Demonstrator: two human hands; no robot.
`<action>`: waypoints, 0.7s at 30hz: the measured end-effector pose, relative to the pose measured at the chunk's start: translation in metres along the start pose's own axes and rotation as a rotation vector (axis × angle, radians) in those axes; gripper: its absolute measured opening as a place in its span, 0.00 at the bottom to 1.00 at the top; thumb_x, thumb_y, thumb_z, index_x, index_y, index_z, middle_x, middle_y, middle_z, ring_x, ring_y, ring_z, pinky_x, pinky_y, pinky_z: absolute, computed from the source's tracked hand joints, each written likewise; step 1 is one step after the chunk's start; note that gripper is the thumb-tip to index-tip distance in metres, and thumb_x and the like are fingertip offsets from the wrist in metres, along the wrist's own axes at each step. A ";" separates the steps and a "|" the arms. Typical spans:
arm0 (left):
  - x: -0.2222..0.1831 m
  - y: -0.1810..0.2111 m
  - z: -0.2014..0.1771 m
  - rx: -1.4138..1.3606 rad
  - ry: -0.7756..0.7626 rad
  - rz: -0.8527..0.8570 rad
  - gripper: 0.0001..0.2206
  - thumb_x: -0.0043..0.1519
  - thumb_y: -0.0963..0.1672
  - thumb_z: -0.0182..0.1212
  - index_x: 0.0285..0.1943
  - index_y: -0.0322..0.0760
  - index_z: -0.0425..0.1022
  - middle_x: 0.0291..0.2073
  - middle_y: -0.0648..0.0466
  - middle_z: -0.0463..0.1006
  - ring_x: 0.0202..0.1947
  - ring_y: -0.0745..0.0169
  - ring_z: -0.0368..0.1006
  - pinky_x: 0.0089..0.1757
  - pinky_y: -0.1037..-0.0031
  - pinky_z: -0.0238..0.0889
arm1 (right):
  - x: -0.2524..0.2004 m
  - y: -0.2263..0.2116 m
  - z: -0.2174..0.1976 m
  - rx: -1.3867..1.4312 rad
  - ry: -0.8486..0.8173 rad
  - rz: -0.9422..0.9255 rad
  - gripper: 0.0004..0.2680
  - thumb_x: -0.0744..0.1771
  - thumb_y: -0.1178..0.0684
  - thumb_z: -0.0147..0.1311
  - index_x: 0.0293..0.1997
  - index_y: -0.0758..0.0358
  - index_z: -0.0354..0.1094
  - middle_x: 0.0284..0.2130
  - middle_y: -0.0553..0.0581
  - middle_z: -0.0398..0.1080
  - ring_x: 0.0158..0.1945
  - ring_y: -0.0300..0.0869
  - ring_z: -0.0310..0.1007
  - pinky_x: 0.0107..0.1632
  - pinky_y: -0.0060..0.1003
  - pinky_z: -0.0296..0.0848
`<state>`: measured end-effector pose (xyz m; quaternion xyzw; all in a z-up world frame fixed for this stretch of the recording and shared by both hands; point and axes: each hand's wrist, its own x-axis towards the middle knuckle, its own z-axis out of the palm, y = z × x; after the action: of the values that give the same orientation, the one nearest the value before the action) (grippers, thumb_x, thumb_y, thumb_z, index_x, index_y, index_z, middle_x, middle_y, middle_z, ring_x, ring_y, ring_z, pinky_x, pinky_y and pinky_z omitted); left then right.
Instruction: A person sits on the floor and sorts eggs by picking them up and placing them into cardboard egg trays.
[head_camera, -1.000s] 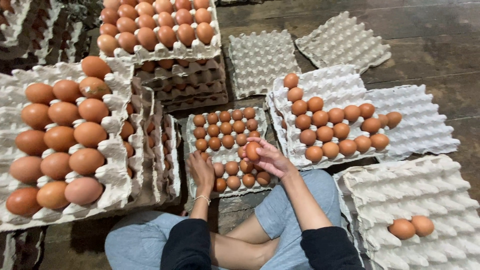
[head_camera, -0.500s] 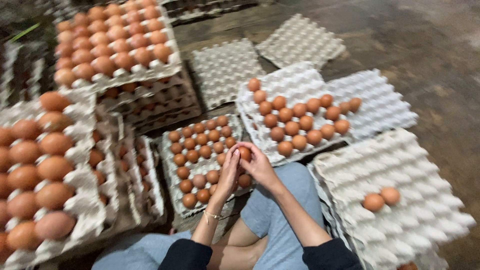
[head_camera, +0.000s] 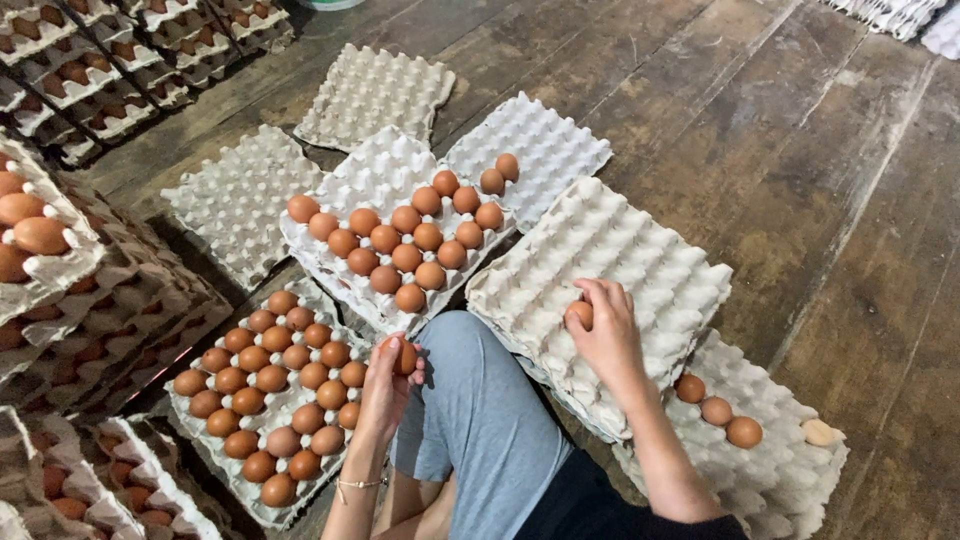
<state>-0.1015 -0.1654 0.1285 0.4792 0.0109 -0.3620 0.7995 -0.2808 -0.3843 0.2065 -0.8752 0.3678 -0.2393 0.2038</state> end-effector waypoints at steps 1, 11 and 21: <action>-0.003 -0.001 0.004 0.001 0.005 -0.001 0.14 0.62 0.46 0.47 0.52 0.32 0.58 0.35 0.39 0.68 0.26 0.55 0.68 0.21 0.79 0.64 | -0.003 0.004 -0.003 0.003 -0.005 0.000 0.15 0.58 0.57 0.56 0.47 0.55 0.64 0.38 0.55 0.63 0.43 0.50 0.64 0.47 0.43 0.66; -0.007 -0.002 0.002 -0.149 -0.128 0.003 0.17 0.62 0.47 0.39 0.56 0.33 0.57 0.38 0.37 0.69 0.31 0.48 0.72 0.26 0.73 0.70 | -0.016 0.020 0.030 -0.234 -0.044 0.075 0.19 0.54 0.55 0.60 0.45 0.58 0.60 0.38 0.61 0.58 0.43 0.56 0.65 0.45 0.46 0.68; -0.013 0.004 -0.062 -0.254 0.030 0.096 0.14 0.58 0.41 0.52 0.52 0.36 0.59 0.37 0.48 0.67 0.30 0.63 0.64 0.28 0.79 0.59 | -0.025 -0.003 0.025 0.023 0.166 -0.222 0.15 0.58 0.67 0.56 0.45 0.71 0.56 0.38 0.67 0.60 0.40 0.58 0.59 0.44 0.50 0.62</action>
<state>-0.0884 -0.1089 0.1024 0.3794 0.0458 -0.3118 0.8699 -0.2800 -0.3595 0.1809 -0.8853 0.2815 -0.3362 0.1546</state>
